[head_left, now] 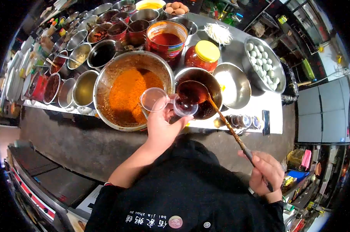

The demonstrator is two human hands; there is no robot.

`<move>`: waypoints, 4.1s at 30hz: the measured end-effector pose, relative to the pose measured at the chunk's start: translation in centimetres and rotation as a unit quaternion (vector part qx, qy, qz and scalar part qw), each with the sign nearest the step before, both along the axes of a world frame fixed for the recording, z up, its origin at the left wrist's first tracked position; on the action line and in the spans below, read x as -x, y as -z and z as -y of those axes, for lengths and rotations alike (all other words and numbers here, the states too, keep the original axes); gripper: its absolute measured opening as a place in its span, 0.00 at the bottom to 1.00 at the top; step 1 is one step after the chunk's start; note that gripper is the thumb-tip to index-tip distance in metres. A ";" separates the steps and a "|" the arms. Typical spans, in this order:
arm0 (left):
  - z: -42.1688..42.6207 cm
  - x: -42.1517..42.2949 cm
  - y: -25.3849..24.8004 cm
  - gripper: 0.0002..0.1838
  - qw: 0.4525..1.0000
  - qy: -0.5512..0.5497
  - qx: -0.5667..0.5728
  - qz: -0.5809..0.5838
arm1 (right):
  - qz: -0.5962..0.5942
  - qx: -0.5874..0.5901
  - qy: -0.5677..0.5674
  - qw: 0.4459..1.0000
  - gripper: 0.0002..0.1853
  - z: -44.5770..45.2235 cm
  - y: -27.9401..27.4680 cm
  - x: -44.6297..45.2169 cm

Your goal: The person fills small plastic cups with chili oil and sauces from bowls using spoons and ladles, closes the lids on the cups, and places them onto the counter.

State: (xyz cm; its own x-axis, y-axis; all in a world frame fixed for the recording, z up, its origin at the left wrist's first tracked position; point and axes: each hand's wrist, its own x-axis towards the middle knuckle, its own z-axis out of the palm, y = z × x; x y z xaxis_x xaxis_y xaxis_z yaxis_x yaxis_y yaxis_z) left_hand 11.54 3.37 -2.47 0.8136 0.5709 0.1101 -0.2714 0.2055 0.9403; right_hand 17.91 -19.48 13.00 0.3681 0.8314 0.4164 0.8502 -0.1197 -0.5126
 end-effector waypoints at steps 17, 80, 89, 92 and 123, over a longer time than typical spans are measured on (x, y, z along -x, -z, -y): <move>1.0 0.4 -1.7 0.30 0.999 -0.016 0.021 0.038 | -0.362 -0.254 0.170 0.881 0.13 1.5 4.2 -0.4; -35.3 21.7 -1.8 0.31 0.968 -0.181 -0.109 -0.137 | -0.348 -0.050 0.289 0.890 0.09 -43.2 14.6 -7.7; -35.5 16.8 -1.9 0.30 0.943 -0.028 -0.273 -0.190 | -0.193 -0.102 0.234 0.947 0.03 -40.3 12.3 -6.0; -34.3 14.0 -1.3 0.25 0.949 -0.043 -0.229 -0.210 | -0.272 -0.086 0.263 0.922 0.03 -39.7 9.3 -4.4; -33.9 10.7 -0.1 0.28 0.998 -0.041 0.037 -0.040 | -0.407 -0.229 0.142 0.873 0.07 -37.0 4.9 3.5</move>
State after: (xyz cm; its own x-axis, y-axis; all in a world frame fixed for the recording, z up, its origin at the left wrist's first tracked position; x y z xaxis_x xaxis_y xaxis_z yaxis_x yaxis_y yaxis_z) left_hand 0.80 37.29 -2.33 0.7678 0.6407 0.0019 -0.2156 0.2556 0.9425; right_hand 14.42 17.51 8.07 0.8613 0.4730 0.1855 0.1519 0.1088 -0.9824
